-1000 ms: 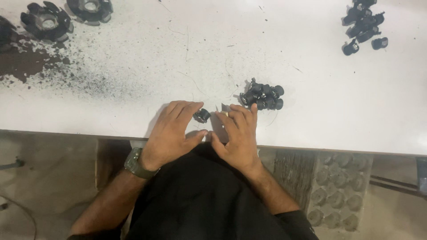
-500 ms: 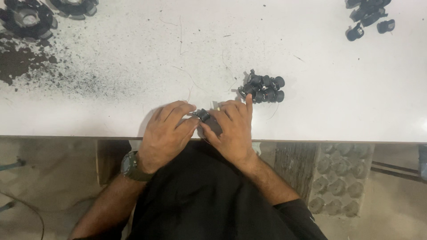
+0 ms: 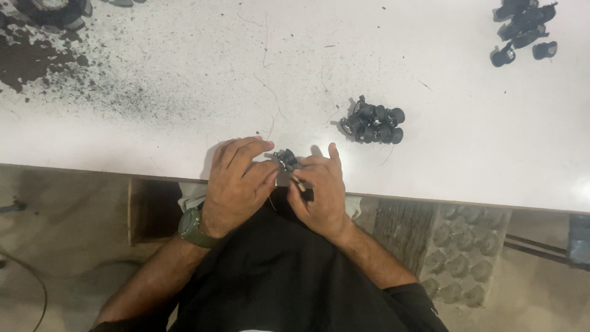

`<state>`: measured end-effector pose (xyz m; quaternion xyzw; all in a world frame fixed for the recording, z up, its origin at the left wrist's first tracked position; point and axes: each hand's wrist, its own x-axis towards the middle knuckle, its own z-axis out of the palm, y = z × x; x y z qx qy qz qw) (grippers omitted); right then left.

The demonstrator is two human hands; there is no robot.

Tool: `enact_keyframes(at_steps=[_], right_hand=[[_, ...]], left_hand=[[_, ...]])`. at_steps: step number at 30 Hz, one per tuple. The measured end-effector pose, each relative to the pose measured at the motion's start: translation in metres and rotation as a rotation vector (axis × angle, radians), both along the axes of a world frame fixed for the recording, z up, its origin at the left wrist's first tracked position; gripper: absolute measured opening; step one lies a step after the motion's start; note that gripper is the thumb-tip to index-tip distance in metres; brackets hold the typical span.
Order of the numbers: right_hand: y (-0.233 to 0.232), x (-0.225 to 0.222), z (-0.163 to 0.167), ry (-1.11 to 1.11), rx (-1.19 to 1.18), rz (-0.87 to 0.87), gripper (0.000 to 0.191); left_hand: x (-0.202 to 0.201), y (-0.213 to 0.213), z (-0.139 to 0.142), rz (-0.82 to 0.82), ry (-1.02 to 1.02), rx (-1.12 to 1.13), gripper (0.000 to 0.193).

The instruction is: The person sits at a white workbench assembling omni wheels. They pick up a wheel hub, press black roller components into the hub's slots one at a time, and set completed wheels aside in a pile, repeating the process for multiple hubs.

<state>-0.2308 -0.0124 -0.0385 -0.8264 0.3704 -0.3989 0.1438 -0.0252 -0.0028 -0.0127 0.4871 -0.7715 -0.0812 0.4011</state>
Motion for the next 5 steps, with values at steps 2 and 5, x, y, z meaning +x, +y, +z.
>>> enact_keyframes(at_steps=[2, 5], right_hand=[[-0.0017, 0.0021, 0.003, 0.011, -0.013, -0.003, 0.038], [-0.0018, 0.0039, 0.0077, 0.027, -0.011, -0.009, 0.038]], left_hand=[[-0.0002, 0.0008, 0.0003, -0.003, -0.003, 0.002, 0.02], [-0.0009, 0.0004, 0.001, -0.014, 0.0, -0.023, 0.019]])
